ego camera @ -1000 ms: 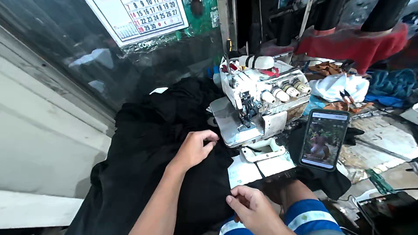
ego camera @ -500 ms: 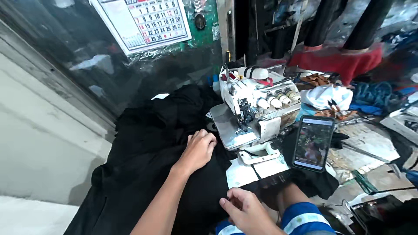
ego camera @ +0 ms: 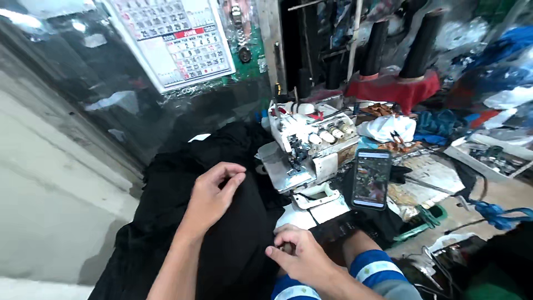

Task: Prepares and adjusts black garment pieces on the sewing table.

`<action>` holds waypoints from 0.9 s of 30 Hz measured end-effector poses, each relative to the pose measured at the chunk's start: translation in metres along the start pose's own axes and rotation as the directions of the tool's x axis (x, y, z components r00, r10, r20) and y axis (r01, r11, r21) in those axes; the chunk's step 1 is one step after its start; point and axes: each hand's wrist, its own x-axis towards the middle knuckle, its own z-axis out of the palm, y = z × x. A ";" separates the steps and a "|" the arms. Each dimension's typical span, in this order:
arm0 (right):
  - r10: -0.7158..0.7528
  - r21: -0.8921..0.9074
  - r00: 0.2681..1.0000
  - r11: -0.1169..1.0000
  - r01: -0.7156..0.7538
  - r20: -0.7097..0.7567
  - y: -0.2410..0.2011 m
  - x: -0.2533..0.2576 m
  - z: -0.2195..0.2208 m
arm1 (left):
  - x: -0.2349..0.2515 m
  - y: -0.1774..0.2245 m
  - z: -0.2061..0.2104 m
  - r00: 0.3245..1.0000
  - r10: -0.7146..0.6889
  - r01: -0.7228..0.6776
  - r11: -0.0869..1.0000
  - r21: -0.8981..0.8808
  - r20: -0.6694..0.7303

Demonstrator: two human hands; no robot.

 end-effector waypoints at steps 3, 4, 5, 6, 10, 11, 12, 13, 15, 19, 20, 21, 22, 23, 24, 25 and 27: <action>-0.137 -0.055 0.991 0.989 0.137 -0.003 -0.008 -0.002 -0.002 | 0.003 -0.005 -0.009 0.998 0.048 -0.046 0.998 0.037 -0.041; -0.182 -0.072 0.983 0.981 0.181 0.002 -0.010 -0.001 -0.002 | 0.004 -0.009 -0.012 0.997 0.057 -0.055 0.998 0.034 -0.058; -0.219 -0.061 0.976 0.974 0.219 0.007 -0.014 0.002 -0.002 | 0.005 -0.014 -0.014 0.994 0.069 -0.067 0.997 0.028 -0.082; -0.237 -0.016 0.971 0.971 0.237 0.019 -0.018 0.006 -0.001 | 0.006 -0.021 -0.016 0.991 0.076 -0.075 0.997 0.015 -0.107; -0.205 0.461 0.970 0.879 0.125 0.128 -0.052 0.014 0.002 | 0.016 -0.043 -0.017 0.969 0.101 -0.110 0.993 -0.029 -0.226; -0.211 0.525 0.969 0.844 0.114 0.129 -0.062 0.018 0.000 | 0.023 -0.045 -0.015 0.958 0.113 -0.125 0.992 -0.031 -0.263; -0.212 0.571 0.971 0.813 0.111 0.113 -0.072 0.022 -0.003 | 0.033 -0.043 -0.011 0.947 0.126 -0.140 0.990 -0.026 -0.296; -0.205 0.591 0.975 0.798 0.119 0.081 -0.080 0.025 -0.009 | 0.044 -0.039 -0.006 0.938 0.133 -0.147 0.989 -0.022 -0.321; -0.183 0.554 0.983 0.817 0.157 -0.008 -0.088 0.028 -0.027 | 0.067 -0.023 0.012 0.927 0.132 -0.157 0.987 -0.044 -0.350; -0.012 0.355 0.990 0.933 0.061 -0.138 -0.062 0.004 -0.072 | 0.086 -0.006 0.063 0.958 0.130 -0.161 0.981 -0.105 -0.256; 0.057 0.306 0.984 0.952 -0.002 -0.171 -0.048 -0.004 -0.079 | 0.083 -0.009 0.075 0.970 0.119 -0.146 0.983 -0.116 -0.214; 0.114 0.263 0.973 0.963 -0.059 -0.201 -0.033 -0.011 -0.082 | 0.078 -0.013 0.085 0.980 0.098 -0.121 0.984 -0.130 -0.175; 0.147 0.223 0.962 0.970 -0.095 -0.230 -0.019 -0.016 -0.083 | 0.071 -0.019 0.092 0.988 0.070 -0.088 0.987 -0.136 -0.137; 0.155 0.178 0.956 0.978 -0.112 -0.250 -0.009 -0.021 -0.083 | 0.065 -0.025 0.097 0.994 0.046 -0.060 0.989 -0.134 -0.103; 0.145 0.146 0.952 0.983 -0.109 -0.268 -0.002 -0.023 -0.081 | 0.060 -0.028 0.098 0.996 0.028 -0.039 0.990 -0.132 -0.081; 0.127 0.122 0.951 0.988 -0.095 -0.283 0.001 -0.025 -0.080 | 0.056 -0.028 0.098 0.997 0.020 -0.030 0.991 -0.129 -0.072; 0.099 0.083 0.955 0.993 -0.078 -0.281 0.001 -0.028 -0.081 | 0.052 -0.020 0.094 0.997 0.024 -0.035 0.989 -0.143 -0.076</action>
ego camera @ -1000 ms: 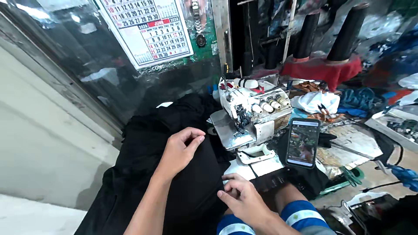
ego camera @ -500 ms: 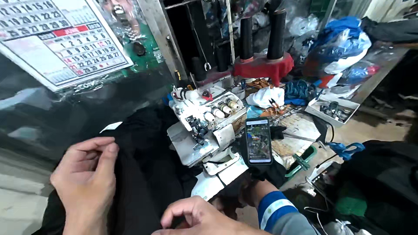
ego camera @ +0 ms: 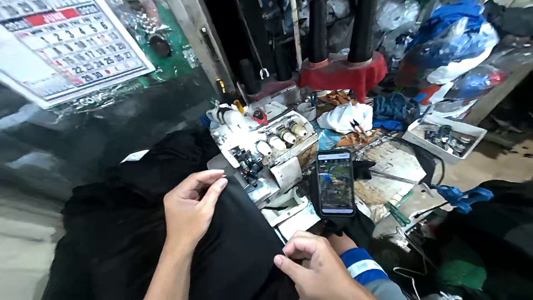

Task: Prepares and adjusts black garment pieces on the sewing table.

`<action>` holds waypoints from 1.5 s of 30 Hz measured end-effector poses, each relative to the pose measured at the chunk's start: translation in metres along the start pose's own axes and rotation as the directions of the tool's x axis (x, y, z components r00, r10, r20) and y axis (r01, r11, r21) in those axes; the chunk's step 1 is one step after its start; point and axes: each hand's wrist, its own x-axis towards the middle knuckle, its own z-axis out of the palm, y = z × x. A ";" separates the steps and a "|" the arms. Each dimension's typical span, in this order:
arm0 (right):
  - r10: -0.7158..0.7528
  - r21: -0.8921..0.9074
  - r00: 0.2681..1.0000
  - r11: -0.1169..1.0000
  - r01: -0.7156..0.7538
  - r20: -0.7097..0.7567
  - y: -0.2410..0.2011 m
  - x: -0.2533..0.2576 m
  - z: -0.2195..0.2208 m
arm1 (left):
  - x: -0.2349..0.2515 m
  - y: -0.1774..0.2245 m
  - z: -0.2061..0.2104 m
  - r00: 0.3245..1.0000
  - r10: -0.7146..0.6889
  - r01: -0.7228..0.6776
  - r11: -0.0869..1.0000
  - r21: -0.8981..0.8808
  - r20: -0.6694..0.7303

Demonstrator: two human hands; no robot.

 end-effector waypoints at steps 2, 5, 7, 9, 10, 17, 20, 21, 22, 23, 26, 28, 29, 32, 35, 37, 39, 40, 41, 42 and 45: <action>-0.019 -0.028 1.000 0.999 0.019 0.014 -0.001 -0.001 -0.001 | -0.002 0.013 -0.003 1.000 0.003 -0.003 1.000 -0.006 -0.022; -0.049 -0.011 0.999 0.999 0.049 0.001 -0.001 -0.004 0.000 | -0.005 0.021 -0.002 0.999 -0.013 0.013 1.000 -0.014 -0.037; -0.044 -0.008 0.999 0.999 0.044 -0.008 -0.004 -0.007 -0.001 | -0.007 0.022 0.000 0.999 -0.025 0.025 1.000 -0.008 -0.031; -0.033 -0.003 0.999 0.999 0.033 -0.011 -0.003 -0.010 0.000 | -0.008 0.024 0.001 0.999 -0.029 0.028 1.000 -0.006 -0.023; -0.027 0.005 1.000 1.000 0.027 -0.013 -0.001 -0.011 0.000 | -0.009 0.026 0.001 0.999 -0.031 0.031 1.000 -0.003 -0.018; 0.108 0.139 0.994 0.985 -0.103 -0.029 -0.001 -0.011 0.000 | -0.007 0.033 0.007 1.000 -0.022 0.023 0.998 0.050 -0.018; 0.131 0.189 0.991 0.973 -0.130 0.007 -0.005 -0.010 -0.002 | -0.008 0.034 0.011 0.999 -0.029 0.030 0.997 0.074 -0.022; 0.135 0.185 0.991 0.973 -0.137 0.023 -0.005 -0.011 -0.003 | -0.009 0.035 0.012 0.999 -0.028 0.030 0.996 0.080 -0.023; 0.135 0.175 0.990 0.975 -0.140 0.040 -0.005 -0.011 -0.004 | -0.009 0.036 0.013 0.999 -0.033 0.035 0.996 0.086 -0.026; 0.138 0.164 0.989 0.976 -0.146 0.058 -0.004 -0.011 -0.005 | -0.009 0.037 0.013 0.999 -0.036 0.038 0.995 0.091 -0.029; 0.204 0.110 0.976 0.971 -0.211 0.077 -0.015 -0.009 -0.005 | -0.008 0.038 0.016 0.999 -0.022 0.026 0.996 0.089 -0.049; 0.294 0.138 0.954 0.944 -0.300 0.063 -0.035 -0.009 -0.003 | -0.008 0.034 0.020 0.997 -0.006 0.013 0.994 0.105 -0.071; 0.299 0.174 0.951 0.935 -0.310 0.082 -0.034 -0.007 -0.004 | -0.009 0.031 0.023 0.997 -0.008 0.017 0.993 0.120 -0.079; 0.294 0.234 0.949 0.920 -0.314 0.118 -0.023 -0.005 -0.001 | -0.012 0.017 0.029 0.996 -0.029 0.043 0.985 0.165 -0.086; 0.256 0.242 0.953 0.926 -0.290 0.161 -0.005 -0.002 -0.004 | -0.012 -0.001 0.031 0.997 -0.048 0.061 0.966 0.250 -0.058; 0.193 0.273 0.960 0.930 -0.246 0.204 0.011 0.000 -0.007 | -0.010 -0.009 0.030 0.997 -0.070 0.075 0.945 0.318 -0.026; 0.182 0.287 0.957 0.926 -0.244 0.227 0.012 0.000 -0.011 | -0.009 -0.013 0.027 0.996 -0.090 0.074 0.913 0.402 0.019; 0.186 0.287 0.952 0.924 -0.254 0.244 0.010 0.000 -0.014 | -0.009 -0.015 0.024 0.994 -0.098 0.070 0.895 0.440 0.041; 0.185 0.293 0.948 0.920 -0.259 0.257 0.009 0.001 -0.016 | -0.007 -0.017 0.023 0.992 -0.111 0.074 0.883 0.464 0.053; 0.178 0.303 0.949 0.918 -0.256 0.261 0.008 0.004 -0.018 | -0.004 -0.018 0.023 0.991 -0.125 0.084 0.875 0.476 0.056; 0.208 0.351 0.967 0.903 -0.248 0.148 0.001 0.022 -0.015 | 0.011 -0.020 0.035 0.989 -0.144 0.113 0.860 0.498 0.025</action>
